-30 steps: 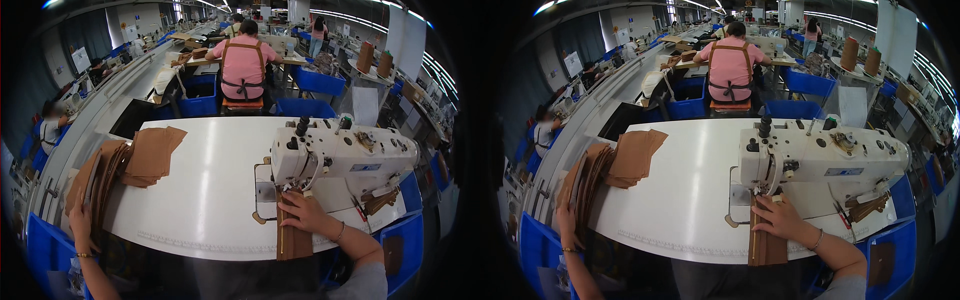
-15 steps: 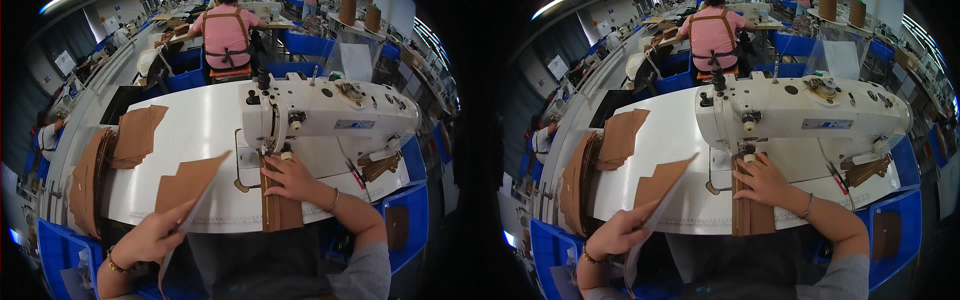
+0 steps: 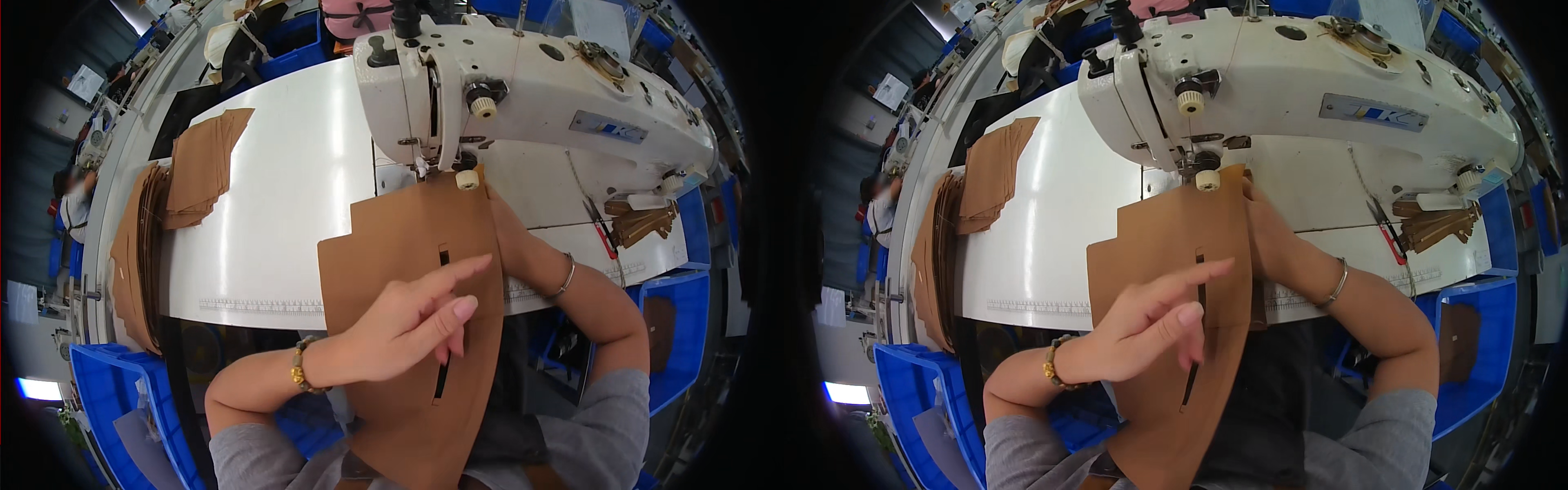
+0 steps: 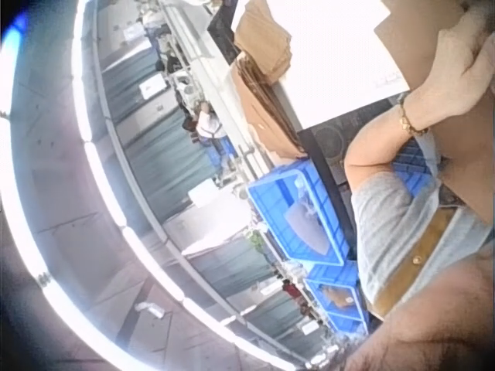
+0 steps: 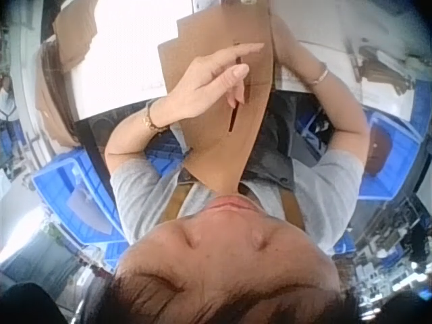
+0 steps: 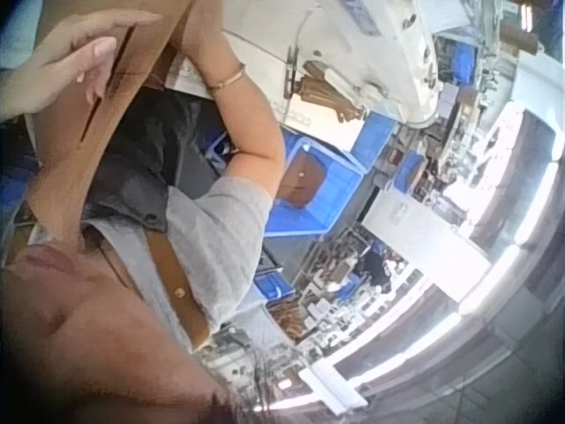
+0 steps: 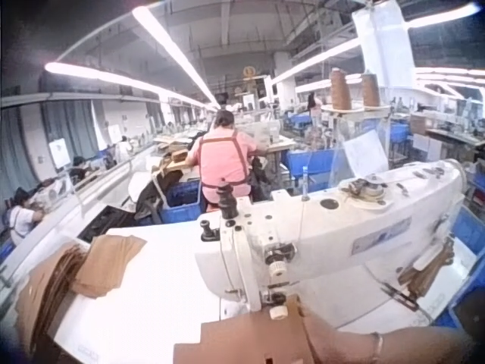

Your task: Sewing a zipper and additional leather components onto a main leather piece using an industrial sewing machine.

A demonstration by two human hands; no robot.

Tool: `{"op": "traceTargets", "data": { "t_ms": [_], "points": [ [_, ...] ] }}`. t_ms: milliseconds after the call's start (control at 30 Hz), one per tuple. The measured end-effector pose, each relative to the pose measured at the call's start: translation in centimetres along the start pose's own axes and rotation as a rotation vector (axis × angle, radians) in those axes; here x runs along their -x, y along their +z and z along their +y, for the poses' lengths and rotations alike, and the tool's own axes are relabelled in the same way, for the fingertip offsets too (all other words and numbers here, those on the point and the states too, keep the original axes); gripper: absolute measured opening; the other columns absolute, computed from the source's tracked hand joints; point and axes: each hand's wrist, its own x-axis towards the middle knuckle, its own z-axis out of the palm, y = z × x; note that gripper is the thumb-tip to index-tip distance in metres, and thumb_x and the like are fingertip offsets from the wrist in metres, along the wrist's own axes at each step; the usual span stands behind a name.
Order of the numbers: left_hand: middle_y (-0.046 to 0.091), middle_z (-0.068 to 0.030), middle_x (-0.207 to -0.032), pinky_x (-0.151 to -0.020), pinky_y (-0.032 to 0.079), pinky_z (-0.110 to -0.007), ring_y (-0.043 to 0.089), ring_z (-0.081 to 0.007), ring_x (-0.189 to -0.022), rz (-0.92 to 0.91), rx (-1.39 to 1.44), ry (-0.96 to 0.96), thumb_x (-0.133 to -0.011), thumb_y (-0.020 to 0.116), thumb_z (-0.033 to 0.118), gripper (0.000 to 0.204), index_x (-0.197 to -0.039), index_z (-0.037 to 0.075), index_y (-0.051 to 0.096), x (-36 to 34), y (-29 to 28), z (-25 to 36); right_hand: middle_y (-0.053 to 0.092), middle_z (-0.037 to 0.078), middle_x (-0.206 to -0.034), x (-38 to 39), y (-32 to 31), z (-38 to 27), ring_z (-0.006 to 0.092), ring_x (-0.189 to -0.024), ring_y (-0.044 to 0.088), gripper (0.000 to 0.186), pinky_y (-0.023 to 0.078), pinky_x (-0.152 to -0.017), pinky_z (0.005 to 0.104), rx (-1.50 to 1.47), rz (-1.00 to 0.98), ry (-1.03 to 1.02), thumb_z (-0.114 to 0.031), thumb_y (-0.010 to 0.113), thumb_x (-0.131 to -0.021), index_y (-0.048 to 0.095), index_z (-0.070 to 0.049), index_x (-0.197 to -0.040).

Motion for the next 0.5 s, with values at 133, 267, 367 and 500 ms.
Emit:
{"op": "traceTargets", "data": {
  "t_ms": [133, 267, 367, 500],
  "points": [
    [0.052, -0.0216, -0.15, -0.12, 0.033, -0.06, 0.047, -0.0396, -0.144, 0.726, -1.538, 0.471, -0.105, 0.061, 0.031, 0.067, -0.16, 0.002, 0.038, -2.9, -2.2, -3.0, 0.065, 0.015, -0.136, 0.2, -0.1, 0.4, 0.0359, -0.129, 0.058, 0.046, 0.036, -0.118, 0.057, 0.542, 0.028, -0.276, -0.026, 0.066, -0.09, 0.066, -0.005, -0.132],
    [0.023, -0.0255, -0.171, -0.125, 0.02, -0.065, 0.022, -0.0496, -0.157, 0.548, -1.194, 0.214, -0.106, 0.056, 0.025, 0.069, -0.162, -0.003, 0.028, -3.9, -2.8, -5.6, 0.064, 0.015, -0.14, 0.4, 0.0, 0.6, 0.0371, -0.134, 0.054, 0.048, 0.032, -0.121, 0.0562, 0.763, 0.01, -0.273, -0.029, 0.064, -0.092, 0.065, -0.006, -0.133],
    [0.027, -0.028, -0.168, -0.121, 0.027, -0.067, 0.027, -0.0516, -0.154, 0.539, -1.19, 0.386, -0.107, 0.056, 0.025, 0.066, -0.159, -0.007, 0.031, -4.6, -2.9, -6.1, 0.063, 0.015, -0.141, 0.6, -0.2, 0.3, 0.035, -0.137, 0.053, 0.05, 0.03, -0.123, 0.0548, 0.727, -0.006, -0.285, -0.031, 0.065, -0.091, 0.064, -0.006, -0.135],
    [0.034, -0.0255, -0.166, -0.125, 0.028, -0.057, 0.032, -0.0444, -0.154, 0.498, -1.217, 0.329, -0.106, 0.056, 0.021, 0.066, -0.16, -0.006, 0.03, -4.8, -4.4, -5.5, 0.062, 0.013, -0.143, 0.5, -0.4, -0.3, 0.0316, -0.14, 0.052, 0.054, 0.029, -0.124, 0.0531, 0.687, -0.009, -0.207, -0.032, 0.065, -0.091, 0.061, -0.006, -0.138]
  ]
}}
